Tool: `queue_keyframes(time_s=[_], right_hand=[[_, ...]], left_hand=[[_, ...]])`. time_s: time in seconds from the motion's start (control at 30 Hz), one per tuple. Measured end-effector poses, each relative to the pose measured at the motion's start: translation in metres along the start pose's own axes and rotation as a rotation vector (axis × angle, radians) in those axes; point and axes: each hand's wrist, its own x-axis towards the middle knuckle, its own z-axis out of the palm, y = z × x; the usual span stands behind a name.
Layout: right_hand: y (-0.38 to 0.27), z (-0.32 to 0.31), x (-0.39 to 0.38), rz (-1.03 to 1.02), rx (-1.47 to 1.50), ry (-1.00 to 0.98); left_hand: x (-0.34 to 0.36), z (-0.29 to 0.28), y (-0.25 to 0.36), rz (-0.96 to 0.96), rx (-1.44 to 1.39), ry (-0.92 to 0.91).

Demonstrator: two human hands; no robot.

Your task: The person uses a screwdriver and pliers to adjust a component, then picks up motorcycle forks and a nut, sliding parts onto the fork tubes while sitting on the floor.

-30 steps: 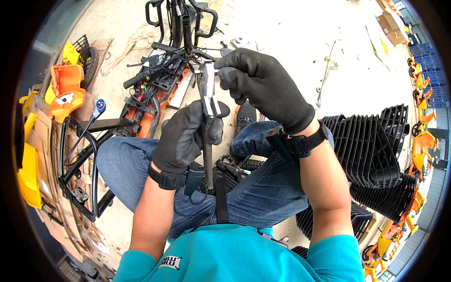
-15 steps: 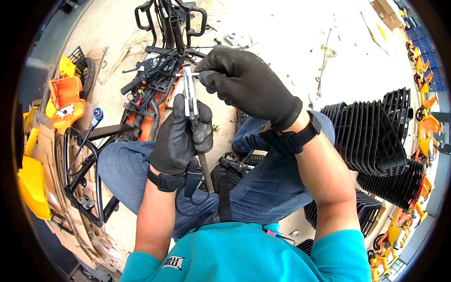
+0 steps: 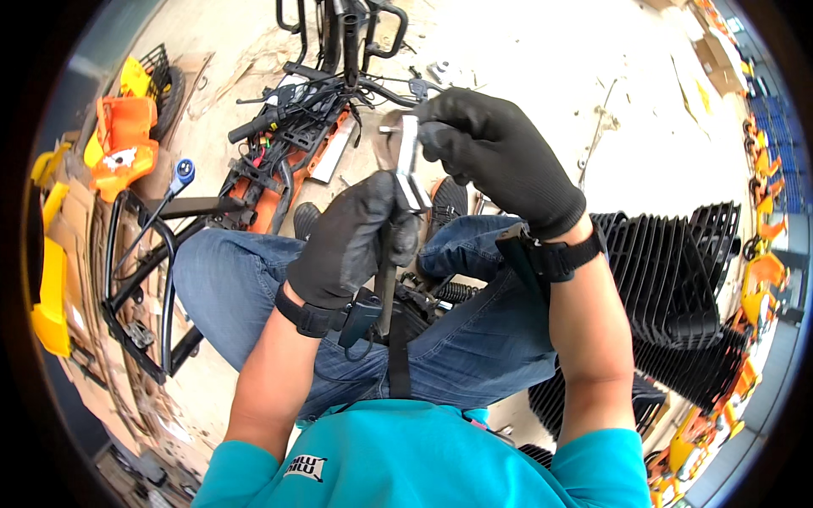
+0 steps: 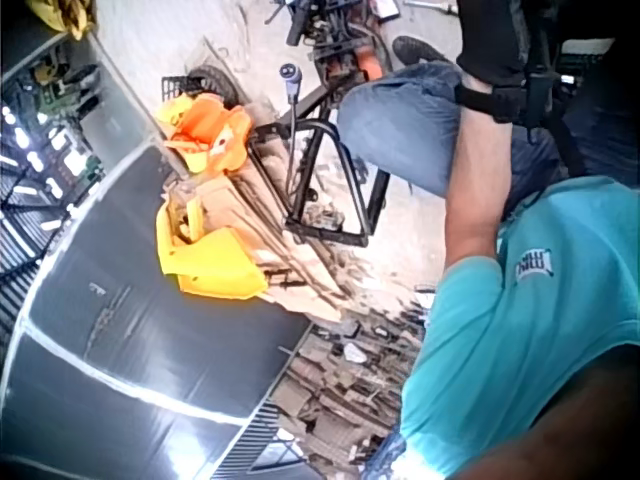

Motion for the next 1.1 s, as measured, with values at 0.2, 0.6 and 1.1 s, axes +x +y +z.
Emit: queue_keyframes(time_s=[0.2,0.6,1.1], right_hand=[[0.005,-0.004,-0.001,0.042,0.194,-0.081],[0.016,-0.005,-0.002,0.063,0.330,-0.061],[0.005,0.008,0.009,0.079,0.216,-0.097]], left_hand=[[-0.004,0.009,0.007,0.043,0.128,0.030],[-0.002,0.001,-0.002,0.214,0.472,0.047],[-0.005,0.004,0.010,0.067,0.198,0.141]])
